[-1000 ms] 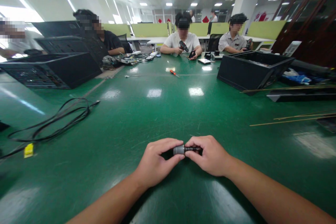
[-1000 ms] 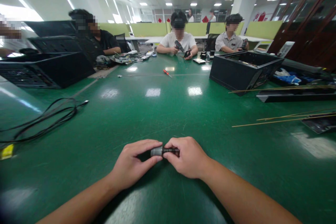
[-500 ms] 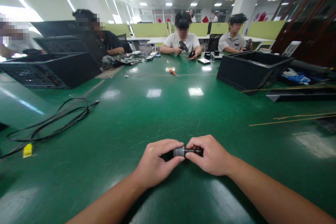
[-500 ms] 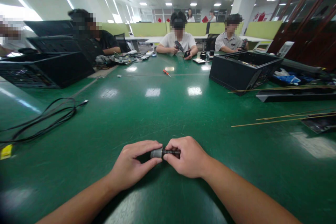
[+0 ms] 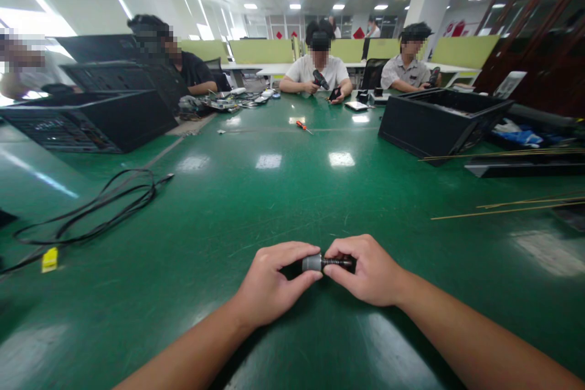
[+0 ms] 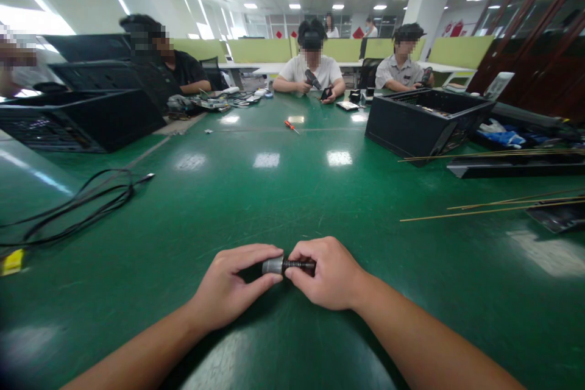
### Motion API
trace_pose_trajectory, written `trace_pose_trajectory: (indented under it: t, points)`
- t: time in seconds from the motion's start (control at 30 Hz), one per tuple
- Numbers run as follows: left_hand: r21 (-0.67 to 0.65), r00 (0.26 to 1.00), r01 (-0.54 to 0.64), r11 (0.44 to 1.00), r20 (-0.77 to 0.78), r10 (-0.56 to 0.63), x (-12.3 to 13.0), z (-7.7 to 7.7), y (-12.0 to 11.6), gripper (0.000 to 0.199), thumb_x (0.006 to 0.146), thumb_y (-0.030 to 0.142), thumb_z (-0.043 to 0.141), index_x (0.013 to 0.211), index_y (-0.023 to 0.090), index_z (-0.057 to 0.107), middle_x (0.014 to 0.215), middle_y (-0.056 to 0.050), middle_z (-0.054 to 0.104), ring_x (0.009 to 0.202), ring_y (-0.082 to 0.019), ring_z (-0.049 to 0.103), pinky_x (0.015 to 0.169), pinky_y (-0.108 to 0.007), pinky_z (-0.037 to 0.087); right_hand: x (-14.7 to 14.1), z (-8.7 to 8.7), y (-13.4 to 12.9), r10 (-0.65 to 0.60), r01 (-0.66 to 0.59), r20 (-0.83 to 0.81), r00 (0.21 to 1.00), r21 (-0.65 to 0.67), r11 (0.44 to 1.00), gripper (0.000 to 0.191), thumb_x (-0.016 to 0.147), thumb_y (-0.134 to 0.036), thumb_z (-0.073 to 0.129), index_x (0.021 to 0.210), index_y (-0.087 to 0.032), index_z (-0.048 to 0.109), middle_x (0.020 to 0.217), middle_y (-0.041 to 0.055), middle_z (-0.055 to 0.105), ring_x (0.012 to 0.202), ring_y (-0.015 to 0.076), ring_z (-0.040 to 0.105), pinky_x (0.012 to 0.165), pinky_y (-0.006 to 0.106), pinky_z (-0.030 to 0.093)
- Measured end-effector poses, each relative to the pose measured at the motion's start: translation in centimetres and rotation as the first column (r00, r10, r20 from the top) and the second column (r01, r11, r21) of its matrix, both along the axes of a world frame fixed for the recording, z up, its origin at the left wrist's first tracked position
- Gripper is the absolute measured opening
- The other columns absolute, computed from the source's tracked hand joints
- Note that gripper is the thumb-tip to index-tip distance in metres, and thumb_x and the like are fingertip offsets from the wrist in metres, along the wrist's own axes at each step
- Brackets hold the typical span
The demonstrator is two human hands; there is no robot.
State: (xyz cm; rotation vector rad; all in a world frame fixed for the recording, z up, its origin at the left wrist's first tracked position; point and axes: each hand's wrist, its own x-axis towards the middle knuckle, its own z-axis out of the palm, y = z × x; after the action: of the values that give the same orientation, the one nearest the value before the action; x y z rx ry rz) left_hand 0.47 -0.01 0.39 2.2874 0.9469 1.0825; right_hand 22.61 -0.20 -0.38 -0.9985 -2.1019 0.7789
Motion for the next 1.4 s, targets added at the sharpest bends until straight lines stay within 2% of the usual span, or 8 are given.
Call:
trace_pose_trajectory:
  t: [0.7,0.93,1.4]
  points:
    - [0.004,0.998,-0.043,0.999,-0.051,0.043,-0.19,-0.05,0.02,0.023,0.081,0.026,0.078,0.103,0.022,0.077,0.096,-0.005,0.081,0.085,-0.021,0.077,0.080,-0.030,0.062,-0.02,-0.09,-0.18,-0.017,0.016,0.021,1.000,0.046,0.999,0.003,0.084,-0.022,0.068,0.083,-0.020,0.069,0.070,-0.0006,0.068,0.062,0.0141,0.060,0.061,0.025,0.040]
    - [0.022,0.998,-0.044,0.999,-0.032,0.045,-0.29,-0.09,-0.03,0.023,0.081,0.026,0.078,0.103,0.022,0.076,0.095,-0.004,0.081,0.083,-0.020,0.077,0.078,-0.029,0.061,0.03,-0.10,-0.21,-0.015,0.014,0.012,1.000,0.018,1.000,0.007,0.088,-0.024,0.067,0.085,-0.020,0.071,0.072,0.0000,0.071,0.064,0.0142,0.062,0.062,0.025,0.041]
    - [0.028,0.998,-0.046,0.999,-0.046,0.047,-0.22,0.02,-0.12,0.023,0.081,0.027,0.078,0.103,0.022,0.076,0.096,-0.004,0.080,0.084,-0.020,0.076,0.077,-0.029,0.060,0.03,-0.08,-0.32,-0.044,0.044,0.025,0.999,0.015,0.999,0.004,0.085,-0.022,0.069,0.085,-0.020,0.072,0.071,-0.0005,0.073,0.061,0.0140,0.063,0.059,0.025,0.041]
